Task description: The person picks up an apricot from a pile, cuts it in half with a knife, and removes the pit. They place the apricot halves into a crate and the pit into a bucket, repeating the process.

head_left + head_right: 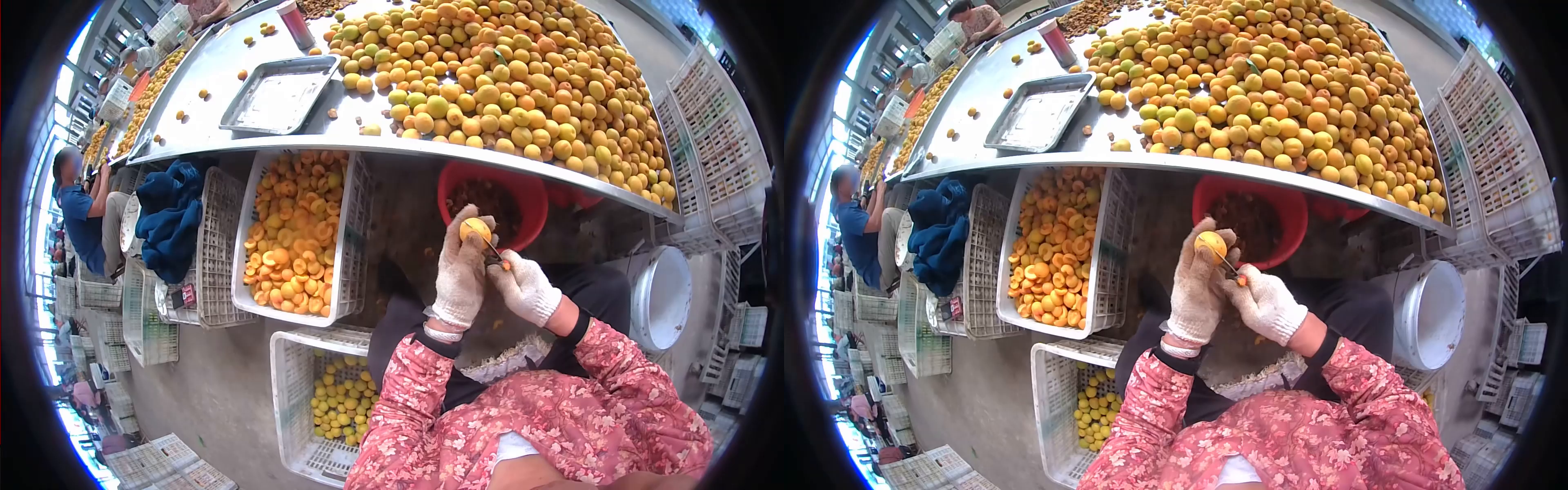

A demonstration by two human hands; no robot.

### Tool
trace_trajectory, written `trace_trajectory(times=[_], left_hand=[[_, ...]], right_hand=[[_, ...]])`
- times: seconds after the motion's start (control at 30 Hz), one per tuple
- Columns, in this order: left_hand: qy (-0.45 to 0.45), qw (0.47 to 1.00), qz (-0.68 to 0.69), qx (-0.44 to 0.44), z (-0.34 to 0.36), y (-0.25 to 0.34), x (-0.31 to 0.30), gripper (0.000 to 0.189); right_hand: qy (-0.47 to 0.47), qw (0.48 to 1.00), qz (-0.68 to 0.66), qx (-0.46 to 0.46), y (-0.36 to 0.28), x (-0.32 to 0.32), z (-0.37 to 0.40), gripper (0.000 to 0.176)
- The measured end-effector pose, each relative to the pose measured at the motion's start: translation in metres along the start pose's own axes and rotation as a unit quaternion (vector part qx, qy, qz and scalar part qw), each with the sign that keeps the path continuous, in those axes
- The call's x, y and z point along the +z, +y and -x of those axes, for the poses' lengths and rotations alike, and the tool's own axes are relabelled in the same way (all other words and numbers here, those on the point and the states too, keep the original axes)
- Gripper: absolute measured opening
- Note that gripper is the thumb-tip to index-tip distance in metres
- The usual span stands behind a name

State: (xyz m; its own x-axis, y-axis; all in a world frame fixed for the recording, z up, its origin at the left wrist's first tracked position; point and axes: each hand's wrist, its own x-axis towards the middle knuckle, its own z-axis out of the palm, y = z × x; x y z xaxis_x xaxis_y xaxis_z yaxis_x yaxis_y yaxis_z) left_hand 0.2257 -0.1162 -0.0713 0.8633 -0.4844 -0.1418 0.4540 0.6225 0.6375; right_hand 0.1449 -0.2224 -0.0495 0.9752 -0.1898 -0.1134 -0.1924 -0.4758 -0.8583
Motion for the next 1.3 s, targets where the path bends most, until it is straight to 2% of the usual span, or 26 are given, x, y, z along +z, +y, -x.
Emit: trace_trajectory(times=[0.07, 0.1, 0.13, 0.17, 0.23, 0.3, 0.37, 0.4, 0.47, 0.5, 0.53, 0.57, 0.6, 0.63, 0.77, 0.83, 0.9, 0.93, 0.97, 1.0, 1.03, 1.1, 1.17, 1.2, 1.23, 1.3], left_hand=[[-0.020, 0.999, -0.020, 0.020, -0.003, 0.001, -0.005, 0.054], [-0.040, 0.997, -0.043, 0.040, -0.003, 0.002, -0.008, 0.054], [-0.047, 0.998, -0.034, -0.004, 0.000, 0.004, -0.008, 0.057], [-0.046, 0.998, -0.035, -0.004, 0.001, 0.001, -0.012, 0.057], [-0.049, 0.972, 0.156, -0.170, 0.002, -0.007, -0.019, 0.062], [-0.036, 0.974, 0.139, -0.175, 0.004, -0.009, -0.017, 0.066], [-0.027, 0.998, -0.033, -0.052, 0.000, -0.014, -0.014, 0.064], [-0.030, 0.998, -0.033, -0.051, -0.001, -0.013, -0.012, 0.064], [0.003, 0.990, -0.135, 0.036, 0.000, -0.008, -0.005, 0.061], [0.002, 0.990, -0.134, 0.036, 0.001, -0.005, -0.002, 0.061], [-0.002, 0.997, -0.076, -0.011, 0.003, 0.000, -0.001, 0.062], [-0.005, 0.998, -0.018, -0.060, 0.006, 0.003, -0.002, 0.064], [-0.003, 0.981, 0.111, -0.158, 0.007, -0.004, -0.005, 0.070], [-0.001, 0.981, 0.111, -0.161, 0.008, -0.007, -0.007, 0.070], [-0.005, 0.983, 0.069, -0.167, 0.007, -0.004, -0.009, 0.074], [-0.033, 0.987, 0.045, -0.151, 0.003, -0.001, -0.008, 0.067], [-0.031, 0.981, 0.097, -0.166, 0.001, -0.009, -0.010, 0.061], [-0.021, 0.975, 0.142, -0.167, 0.000, -0.006, -0.014, 0.055], [-0.025, 0.981, 0.129, -0.142, 0.002, -0.003, -0.014, 0.045], [-0.003, 0.990, 0.089, -0.113, 0.004, 0.000, -0.011, 0.039], [0.005, 0.987, 0.089, -0.133, 0.004, 0.004, -0.011, 0.035], [0.000, 0.987, 0.115, -0.113, 0.001, -0.007, -0.015, 0.030], [-0.035, 0.991, 0.081, -0.103, 0.002, -0.008, -0.016, 0.028], [-0.045, 0.990, 0.082, -0.102, 0.002, -0.008, -0.014, 0.028], [-0.053, 0.990, 0.083, -0.104, 0.002, -0.009, -0.013, 0.027], [-0.095, 0.992, 0.039, -0.073, 0.000, -0.013, -0.014, 0.026]], right_hand=[[-0.011, 1.000, -0.003, 0.015, 0.001, -0.003, -0.002, 0.012], [-0.002, 1.000, 0.016, -0.009, 0.005, -0.002, -0.003, 0.015], [0.008, 0.999, 0.035, -0.033, 0.009, 0.000, -0.004, 0.019], [0.007, 0.999, 0.033, -0.033, 0.015, 0.005, -0.005, 0.019], [0.060, 0.994, 0.011, -0.091, 0.025, 0.014, -0.005, 0.021], [0.063, 0.993, -0.009, -0.096, 0.026, 0.015, -0.003, 0.023], [-0.005, 0.999, -0.042, 0.005, 0.016, 0.005, 0.000, 0.023], [-0.003, 0.999, -0.041, 0.003, 0.010, 0.003, 0.000, 0.023], [-0.006, 0.990, -0.131, 0.054, -0.003, 0.004, 0.000, 0.011], [-0.005, 0.990, -0.131, 0.054, -0.001, 0.003, 0.000, 0.011], [-0.005, 0.995, -0.087, 0.038, 0.003, 0.005, 0.001, 0.016], [-0.005, 0.999, -0.044, 0.024, 0.007, 0.008, 0.002, 0.023], [0.032, 0.998, -0.055, -0.014, 0.018, 0.020, 0.003, 0.023], [0.069, 0.994, -0.066, -0.052, 0.023, 0.031, 0.003, 0.024], [0.018, 0.999, -0.038, -0.001, 0.019, 0.023, 0.005, 0.024], [0.031, 0.998, -0.038, -0.040, 0.022, 0.022, 0.004, 0.022], [0.021, 0.994, -0.106, -0.024, 0.033, 0.024, 0.005, 0.023], [-0.009, 0.968, -0.229, 0.103, 0.041, 0.020, 0.005, 0.024], [-0.057, 0.910, -0.339, 0.230, 0.049, 0.019, 0.003, 0.024], [-0.093, 0.904, -0.344, 0.234, 0.033, 0.011, 0.001, 0.025], [-0.123, 0.898, -0.348, 0.239, 0.013, 0.000, 0.004, 0.025], [-0.094, 0.938, -0.272, 0.192, 0.012, 0.004, 0.006, 0.023], [0.012, 0.983, -0.184, 0.009, 0.069, 0.023, 0.001, 0.023], [0.006, 0.998, -0.060, -0.020, 0.057, 0.012, 0.000, 0.020], [0.021, 0.996, 0.059, -0.062, 0.056, 0.006, -0.004, 0.018], [0.043, 0.992, 0.084, -0.080, 0.037, 0.001, -0.006, 0.017]])
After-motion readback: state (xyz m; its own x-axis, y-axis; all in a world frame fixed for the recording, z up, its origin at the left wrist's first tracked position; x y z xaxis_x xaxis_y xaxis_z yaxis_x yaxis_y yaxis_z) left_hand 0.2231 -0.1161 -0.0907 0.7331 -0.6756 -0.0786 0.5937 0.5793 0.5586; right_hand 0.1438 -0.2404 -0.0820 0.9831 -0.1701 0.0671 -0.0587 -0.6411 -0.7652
